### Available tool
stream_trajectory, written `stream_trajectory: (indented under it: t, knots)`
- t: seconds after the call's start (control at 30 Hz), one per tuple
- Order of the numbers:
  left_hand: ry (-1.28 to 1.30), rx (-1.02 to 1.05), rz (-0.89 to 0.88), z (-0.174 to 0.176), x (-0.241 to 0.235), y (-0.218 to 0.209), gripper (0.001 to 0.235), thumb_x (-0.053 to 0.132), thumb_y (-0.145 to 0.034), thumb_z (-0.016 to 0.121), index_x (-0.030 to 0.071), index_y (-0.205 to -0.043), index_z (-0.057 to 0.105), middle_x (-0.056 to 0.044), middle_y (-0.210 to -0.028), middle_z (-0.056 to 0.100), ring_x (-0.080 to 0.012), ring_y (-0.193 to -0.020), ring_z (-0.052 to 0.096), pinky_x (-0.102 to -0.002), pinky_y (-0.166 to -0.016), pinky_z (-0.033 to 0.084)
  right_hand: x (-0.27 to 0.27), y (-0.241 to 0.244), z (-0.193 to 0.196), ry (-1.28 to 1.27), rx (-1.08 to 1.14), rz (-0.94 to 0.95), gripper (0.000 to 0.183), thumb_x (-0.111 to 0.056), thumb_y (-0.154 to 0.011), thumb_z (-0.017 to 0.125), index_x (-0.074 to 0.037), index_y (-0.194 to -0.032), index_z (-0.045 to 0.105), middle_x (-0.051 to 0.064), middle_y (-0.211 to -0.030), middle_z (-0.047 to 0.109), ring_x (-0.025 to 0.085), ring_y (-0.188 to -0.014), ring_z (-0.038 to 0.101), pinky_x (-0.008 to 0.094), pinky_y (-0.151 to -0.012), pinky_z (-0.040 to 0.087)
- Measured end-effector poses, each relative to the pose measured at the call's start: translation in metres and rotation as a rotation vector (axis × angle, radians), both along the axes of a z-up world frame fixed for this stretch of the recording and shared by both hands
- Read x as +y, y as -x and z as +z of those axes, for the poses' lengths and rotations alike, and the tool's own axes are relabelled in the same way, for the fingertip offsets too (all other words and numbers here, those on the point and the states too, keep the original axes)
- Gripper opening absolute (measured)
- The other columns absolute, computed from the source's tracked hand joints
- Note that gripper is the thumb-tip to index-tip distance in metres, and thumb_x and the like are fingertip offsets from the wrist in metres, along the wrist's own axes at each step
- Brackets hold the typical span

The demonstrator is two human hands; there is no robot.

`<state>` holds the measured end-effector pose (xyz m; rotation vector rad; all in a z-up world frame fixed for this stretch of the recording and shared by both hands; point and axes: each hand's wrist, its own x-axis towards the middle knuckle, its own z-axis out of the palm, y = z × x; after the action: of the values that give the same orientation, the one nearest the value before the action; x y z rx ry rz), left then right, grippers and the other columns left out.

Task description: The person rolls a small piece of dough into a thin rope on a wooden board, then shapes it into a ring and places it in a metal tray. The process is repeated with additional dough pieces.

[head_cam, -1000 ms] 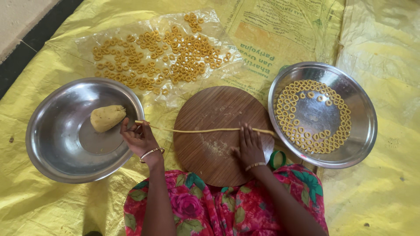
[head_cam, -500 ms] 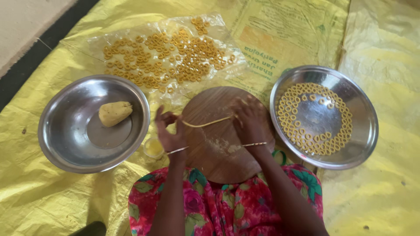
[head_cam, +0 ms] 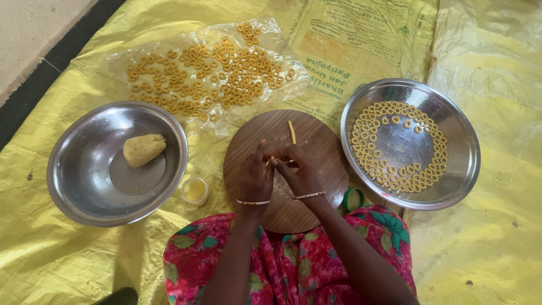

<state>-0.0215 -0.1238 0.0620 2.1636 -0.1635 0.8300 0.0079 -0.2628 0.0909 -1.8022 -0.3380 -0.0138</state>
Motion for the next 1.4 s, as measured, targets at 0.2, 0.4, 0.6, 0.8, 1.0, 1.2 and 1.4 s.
stream_trajectory:
  t: [0.2, 0.4, 0.6, 0.8, 1.0, 1.2, 1.4]
  knots:
    - [0.226, 0.101, -0.110, -0.015, -0.008, -0.006, 0.067, 0.013, -0.090, 0.076, 0.003, -0.148, 0.045, -0.017, -0.116, 0.067, -0.0314, -0.108, 0.066, -0.042, -0.089, 0.053, -0.008, -0.008, -0.016, -0.169, 0.209, -0.048, 0.023, -0.021, -0.097, 0.071, -0.003, -0.112, 0.072, 0.007, -0.104, 0.074, 0.015, -0.094, 0.072, 0.029, -0.082, 0.060]
    - [0.291, 0.499, -0.329, -0.053, -0.012, -0.010, 0.039, 0.018, -0.090, 0.075, 0.009, -0.126, 0.063, -0.013, -0.110, 0.075, -0.0274, -0.102, 0.075, -0.040, -0.085, 0.060, -0.048, 0.003, -0.072, -0.373, 0.597, -0.280, 0.027, -0.021, -0.092, 0.070, -0.004, -0.114, 0.069, 0.010, -0.102, 0.076, 0.018, -0.087, 0.076, 0.030, -0.079, 0.063]
    - [-0.159, 0.628, -0.294, -0.104, -0.041, -0.007, 0.028, 0.021, -0.091, 0.070, 0.014, -0.117, 0.065, -0.010, -0.106, 0.073, -0.0326, -0.099, 0.069, -0.049, -0.088, 0.049, -0.089, 0.014, -0.158, -0.115, 0.646, -0.372, 0.028, -0.019, -0.098, 0.067, 0.004, -0.114, 0.071, 0.008, -0.086, 0.073, 0.015, -0.072, 0.065, 0.028, -0.062, 0.052]
    - [-0.400, 0.467, -0.291, -0.145, -0.057, -0.012, 0.024, 0.019, -0.086, 0.071, 0.016, -0.110, 0.064, -0.009, -0.105, 0.068, -0.0311, -0.104, 0.064, -0.049, -0.092, 0.043, -0.099, 0.024, -0.172, 0.133, 0.325, -0.379, 0.032, -0.009, -0.099, 0.059, -0.009, -0.129, 0.069, 0.010, -0.090, 0.067, 0.022, -0.075, 0.060, 0.033, -0.064, 0.050]
    - [-0.443, 0.450, -0.281, -0.152, -0.055, -0.012, 0.025, 0.017, -0.088, 0.070, 0.013, -0.112, 0.064, -0.011, -0.105, 0.066, -0.0312, -0.107, 0.062, -0.048, -0.094, 0.045, -0.087, 0.051, -0.154, 0.977, -0.014, -0.199, 0.064, -0.002, -0.087, 0.057, -0.024, -0.147, 0.056, 0.014, -0.117, 0.057, 0.032, -0.108, 0.060, 0.043, -0.085, 0.052]
    - [-0.360, 0.447, -0.243, -0.131, -0.047, -0.013, 0.031, 0.018, -0.089, 0.068, 0.011, -0.119, 0.064, -0.013, -0.109, 0.065, -0.0333, -0.109, 0.062, -0.049, -0.094, 0.045, -0.079, 0.041, -0.152, 1.254, -0.195, -0.192, 0.068, -0.010, -0.093, 0.050, -0.022, -0.159, 0.037, 0.015, -0.147, 0.043, 0.037, -0.136, 0.042, 0.054, -0.114, 0.031]
    - [-0.209, 0.458, -0.158, -0.111, -0.021, -0.021, 0.032, 0.021, -0.092, 0.068, 0.011, -0.122, 0.064, -0.015, -0.114, 0.064, -0.0365, -0.107, 0.062, -0.052, -0.091, 0.046, -0.082, 0.053, -0.150, 1.275, -0.282, -0.257, 0.066, -0.013, -0.090, 0.051, -0.023, -0.154, 0.039, 0.015, -0.161, 0.029, 0.038, -0.150, 0.027, 0.065, -0.122, 0.009]
